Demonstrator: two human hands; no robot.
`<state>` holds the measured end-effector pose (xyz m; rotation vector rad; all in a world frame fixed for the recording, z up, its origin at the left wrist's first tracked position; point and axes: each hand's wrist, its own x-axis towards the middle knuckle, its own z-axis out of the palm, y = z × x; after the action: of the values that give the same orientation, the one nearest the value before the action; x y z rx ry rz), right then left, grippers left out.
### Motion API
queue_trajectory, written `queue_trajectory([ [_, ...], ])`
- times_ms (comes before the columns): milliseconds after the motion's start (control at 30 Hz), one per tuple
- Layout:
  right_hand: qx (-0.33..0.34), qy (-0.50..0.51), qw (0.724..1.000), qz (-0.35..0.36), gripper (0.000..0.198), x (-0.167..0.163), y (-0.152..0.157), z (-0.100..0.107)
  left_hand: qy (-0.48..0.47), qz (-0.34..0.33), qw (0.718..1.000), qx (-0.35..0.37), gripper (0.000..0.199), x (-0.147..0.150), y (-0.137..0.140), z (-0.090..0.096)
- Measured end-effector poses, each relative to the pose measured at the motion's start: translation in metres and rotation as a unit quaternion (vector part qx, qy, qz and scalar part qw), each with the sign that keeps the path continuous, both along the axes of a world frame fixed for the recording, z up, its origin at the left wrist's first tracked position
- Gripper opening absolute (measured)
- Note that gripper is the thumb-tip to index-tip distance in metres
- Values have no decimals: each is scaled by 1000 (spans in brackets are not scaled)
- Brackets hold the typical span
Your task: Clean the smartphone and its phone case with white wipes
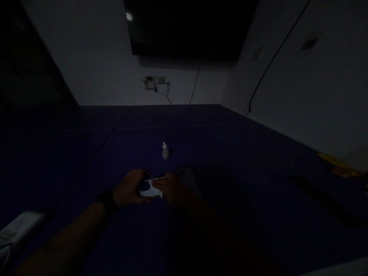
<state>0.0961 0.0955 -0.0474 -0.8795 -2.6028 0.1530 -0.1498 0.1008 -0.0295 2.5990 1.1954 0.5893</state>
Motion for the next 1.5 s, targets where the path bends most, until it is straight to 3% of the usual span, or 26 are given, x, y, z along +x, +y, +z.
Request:
queue_trajectory([
  [100,-6,-3,999,51,37,4,3,-1,-1,-1,1000,3,77,0,0,-1],
  [267,13,-9,1000,-8,40,7,4,-2,-5,-6,1000,7,76,-1,1,-2],
  [467,1,-14,999,46,36,5,5,-1,-5,-2,1000,7,78,-2,2,-5],
  [700,0,-56,998,-17,45,8,0,15,-5,-1,1000,5,75,-2,2,-5],
  [900,-1,-38,998,52,37,7,4,6,-2,2,1000,4,77,-2,2,-4],
  [1100,23,-49,999,-4,40,6,1,10,-1,-2,1000,5,74,-1,1,-2],
  [1300,-9,-40,997,61,37,6,1,12,-3,-5,1000,5,75,-2,1,-2],
  [1500,14,-53,998,-14,39,5,0,12,-2,-7,1000,1,75,-2,1,-2],
])
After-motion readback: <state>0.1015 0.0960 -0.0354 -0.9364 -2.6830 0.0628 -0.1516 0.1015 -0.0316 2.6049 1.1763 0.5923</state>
